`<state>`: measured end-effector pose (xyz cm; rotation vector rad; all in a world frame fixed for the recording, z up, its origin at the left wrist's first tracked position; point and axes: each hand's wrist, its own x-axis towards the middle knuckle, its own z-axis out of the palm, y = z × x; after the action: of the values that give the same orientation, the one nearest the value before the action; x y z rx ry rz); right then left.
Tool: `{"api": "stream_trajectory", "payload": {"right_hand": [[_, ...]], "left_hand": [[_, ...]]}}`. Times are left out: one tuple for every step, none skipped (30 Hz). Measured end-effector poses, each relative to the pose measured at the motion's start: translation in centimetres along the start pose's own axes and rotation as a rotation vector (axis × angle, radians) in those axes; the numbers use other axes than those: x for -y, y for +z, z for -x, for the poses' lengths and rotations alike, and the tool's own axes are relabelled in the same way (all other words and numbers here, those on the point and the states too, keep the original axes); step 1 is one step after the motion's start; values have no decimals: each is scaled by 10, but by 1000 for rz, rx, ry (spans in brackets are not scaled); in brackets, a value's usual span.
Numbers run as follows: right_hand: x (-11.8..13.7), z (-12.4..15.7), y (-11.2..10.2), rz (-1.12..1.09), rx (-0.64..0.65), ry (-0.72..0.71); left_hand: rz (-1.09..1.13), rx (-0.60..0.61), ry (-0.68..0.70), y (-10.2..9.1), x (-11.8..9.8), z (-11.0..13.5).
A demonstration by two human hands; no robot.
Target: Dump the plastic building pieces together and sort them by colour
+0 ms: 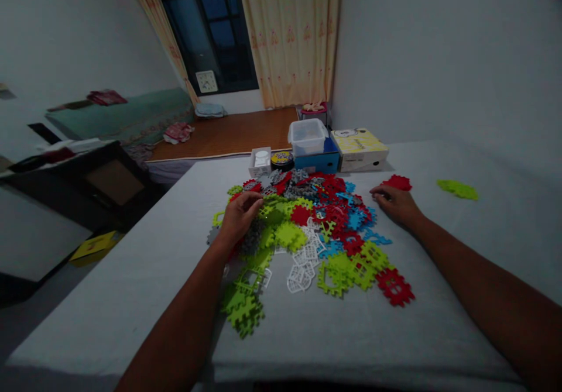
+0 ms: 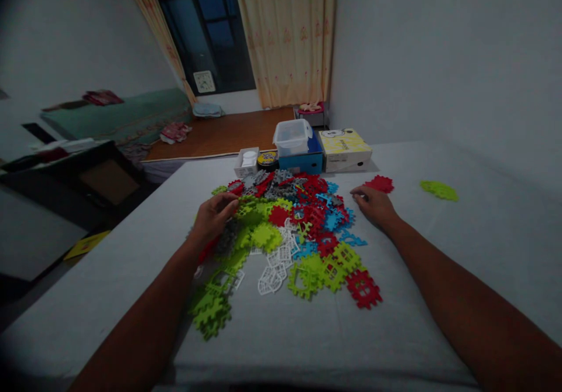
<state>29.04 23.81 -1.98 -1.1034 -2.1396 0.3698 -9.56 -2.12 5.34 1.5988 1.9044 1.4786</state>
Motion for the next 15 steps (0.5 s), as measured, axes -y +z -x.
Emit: {"api": "stream_trajectory", "payload": {"right_hand": [[-4,-1,-4,0,-32,19],[-9,-3,-8,-4,-70,37],[-15,-4,-12,-12,-112,57],[-21,-5,-16,-22,-151,81],[-26,-5,-20,-32,-179,111],[-31,-5,-22,-43,-192,143],[-34,-5,-24,-54,-192,172],[-37,-4,-25,-68,-182,192],[-37,-3,-24,-79,-166,199],[-36,-3,-23,-84,-149,193],[-34,-3,-21,-80,-135,176],[-31,-3,-20,-70,-125,156],[-28,-3,-19,-57,-116,139],[-24,-3,-18,-46,-106,126],[-21,-3,-17,-43,-95,120]], "left_hand": [[26,-9,-10,-4,-2,0],[47,-8,-20,-10,-5,-1],[58,5,-28,-18,-8,-1],[59,29,-34,-27,-11,0],[54,74,-35,-37,-16,1],[43,153,-32,-47,-20,2],[27,271,-27,-58,-25,4],[6,423,-19,-68,-29,7],[-19,594,-16,-77,-33,11],[-47,760,-18,-84,-36,15],[-74,899,-28,-89,-38,19],[-98,998,-41,-92,-39,23],[-123,1058,-56,-93,-40,26],[-148,1080,-65,-92,-40,29],[-170,1072,-65,-90,-40,30]]}}
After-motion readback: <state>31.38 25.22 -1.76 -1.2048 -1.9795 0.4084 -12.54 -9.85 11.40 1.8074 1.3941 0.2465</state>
